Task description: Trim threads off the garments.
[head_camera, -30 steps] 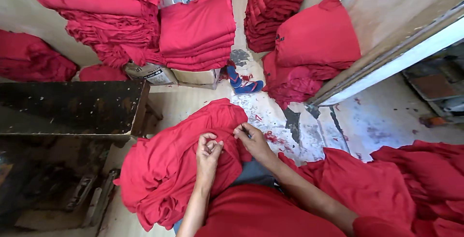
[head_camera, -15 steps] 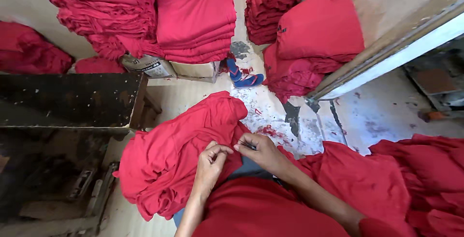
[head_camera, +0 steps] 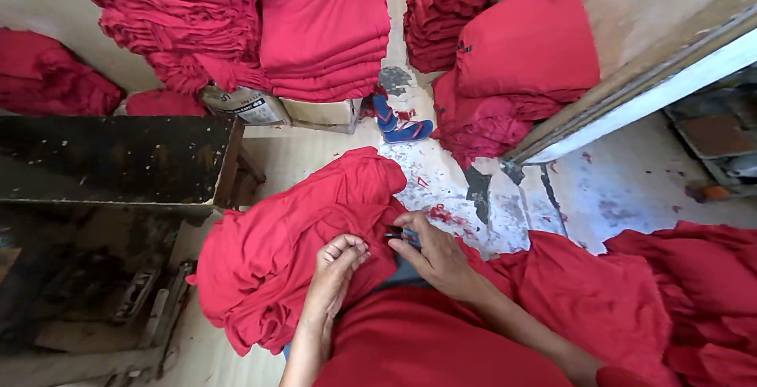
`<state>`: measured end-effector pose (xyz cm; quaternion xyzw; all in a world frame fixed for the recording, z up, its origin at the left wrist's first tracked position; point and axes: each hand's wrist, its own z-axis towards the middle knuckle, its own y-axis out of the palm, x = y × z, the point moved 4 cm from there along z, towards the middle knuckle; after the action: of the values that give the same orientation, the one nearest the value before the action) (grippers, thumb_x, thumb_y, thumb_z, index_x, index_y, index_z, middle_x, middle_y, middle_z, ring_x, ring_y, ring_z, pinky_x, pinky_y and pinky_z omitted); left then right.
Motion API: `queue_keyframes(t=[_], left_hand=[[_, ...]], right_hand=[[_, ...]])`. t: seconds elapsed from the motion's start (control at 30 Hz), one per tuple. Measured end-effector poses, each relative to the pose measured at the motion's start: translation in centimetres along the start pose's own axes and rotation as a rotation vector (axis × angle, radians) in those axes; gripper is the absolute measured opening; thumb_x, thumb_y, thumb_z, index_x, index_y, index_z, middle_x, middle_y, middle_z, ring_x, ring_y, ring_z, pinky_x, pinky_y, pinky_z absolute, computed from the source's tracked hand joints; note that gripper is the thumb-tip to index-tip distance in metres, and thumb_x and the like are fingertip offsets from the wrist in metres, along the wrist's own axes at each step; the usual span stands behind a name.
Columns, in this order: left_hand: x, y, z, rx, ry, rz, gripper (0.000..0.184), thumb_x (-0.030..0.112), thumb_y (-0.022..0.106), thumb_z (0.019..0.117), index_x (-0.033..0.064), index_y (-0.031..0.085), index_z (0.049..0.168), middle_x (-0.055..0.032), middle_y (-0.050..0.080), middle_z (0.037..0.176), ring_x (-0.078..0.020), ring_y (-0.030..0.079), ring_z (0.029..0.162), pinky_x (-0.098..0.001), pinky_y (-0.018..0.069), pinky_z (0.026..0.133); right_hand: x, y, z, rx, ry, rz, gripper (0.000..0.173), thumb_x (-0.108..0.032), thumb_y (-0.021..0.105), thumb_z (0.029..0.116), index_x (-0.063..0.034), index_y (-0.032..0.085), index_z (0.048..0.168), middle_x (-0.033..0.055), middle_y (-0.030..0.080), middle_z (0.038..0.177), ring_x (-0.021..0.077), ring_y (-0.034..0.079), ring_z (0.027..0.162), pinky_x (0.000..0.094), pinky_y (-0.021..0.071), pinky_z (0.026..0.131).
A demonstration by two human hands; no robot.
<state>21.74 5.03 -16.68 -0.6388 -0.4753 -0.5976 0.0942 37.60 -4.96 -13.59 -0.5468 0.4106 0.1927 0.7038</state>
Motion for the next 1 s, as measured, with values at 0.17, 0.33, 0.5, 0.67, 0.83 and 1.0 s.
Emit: queue_keyframes(t=[0.17, 0.33, 0.5, 0.67, 0.83, 1.0], left_hand=[[-0.2, -0.2, 0.1, -0.039, 0.03, 0.027, 0.014, -0.002, 0.056, 0.0942, 0.0047, 0.067, 0.091, 0.0001, 0.07, 0.084, -0.0086, 0.068, 0.081, -0.0306, 0.0587, 0.083], [-0.1, -0.3, 0.1, -0.04, 0.099, 0.141, 0.009, -0.001, 0.065, 0.0918, 0.0043, 0.071, 0.088, 0.0008, 0.069, 0.086, -0.0069, 0.065, 0.081, -0.0272, 0.057, 0.078], [0.2, -0.3, -0.1, -0.012, 0.128, 0.231, 0.008, -0.002, 0.069, 0.0874, 0.0038, 0.073, 0.083, 0.0001, 0.069, 0.091, -0.0054, 0.064, 0.083, -0.0237, 0.0555, 0.077], [0.3, -0.3, -0.4, 0.012, 0.076, 0.225, 0.008, -0.003, 0.068, 0.0881, 0.0015, 0.073, 0.083, -0.0045, 0.071, 0.098, -0.0101, 0.068, 0.089, -0.029, 0.059, 0.082], [0.2, -0.4, -0.4, 0.007, 0.059, 0.219, 0.008, -0.003, 0.067, 0.0896, 0.001, 0.072, 0.085, -0.0041, 0.07, 0.097, -0.0113, 0.069, 0.088, -0.0312, 0.0607, 0.082], [0.1, -0.3, -0.1, 0.014, 0.015, 0.168, 0.009, -0.005, 0.062, 0.092, -0.0001, 0.069, 0.09, -0.0042, 0.071, 0.097, -0.0131, 0.07, 0.087, -0.0341, 0.062, 0.082]], right_hand=[[0.0, 0.4, -0.9, 0.18, -0.239, -0.15, 0.029, -0.027, 0.062, 0.1007, -0.0022, 0.068, 0.114, 0.0124, 0.071, 0.097, 0.0246, 0.07, 0.085, 0.0417, 0.0581, 0.073], [-0.2, 0.8, -0.7, 0.165, -0.311, -0.21, 0.023, -0.025, 0.062, 0.1002, -0.0052, 0.073, 0.106, 0.0117, 0.073, 0.096, 0.0269, 0.072, 0.087, 0.044, 0.0588, 0.073], [-0.8, 1.2, 0.1, 0.05, -0.256, -0.204, 0.028, -0.026, 0.059, 0.1032, -0.0038, 0.075, 0.108, 0.0133, 0.075, 0.103, 0.029, 0.073, 0.096, 0.0464, 0.0581, 0.082], [-0.9, 1.9, 0.0, 0.163, -0.403, -0.209, 0.02, -0.022, 0.064, 0.0998, -0.0067, 0.074, 0.106, 0.0101, 0.073, 0.096, 0.0246, 0.072, 0.088, 0.0404, 0.0585, 0.074], [-0.9, 2.1, 0.3, 0.201, -0.458, -0.266, 0.021, -0.022, 0.062, 0.1012, -0.0073, 0.076, 0.105, 0.0094, 0.074, 0.096, 0.0255, 0.071, 0.087, 0.0399, 0.057, 0.074], [-0.1, 2.0, 0.4, 0.214, -0.37, -0.2, 0.023, -0.021, 0.06, 0.1024, -0.0041, 0.076, 0.102, 0.0115, 0.075, 0.094, 0.0253, 0.073, 0.087, 0.0408, 0.0596, 0.077]])
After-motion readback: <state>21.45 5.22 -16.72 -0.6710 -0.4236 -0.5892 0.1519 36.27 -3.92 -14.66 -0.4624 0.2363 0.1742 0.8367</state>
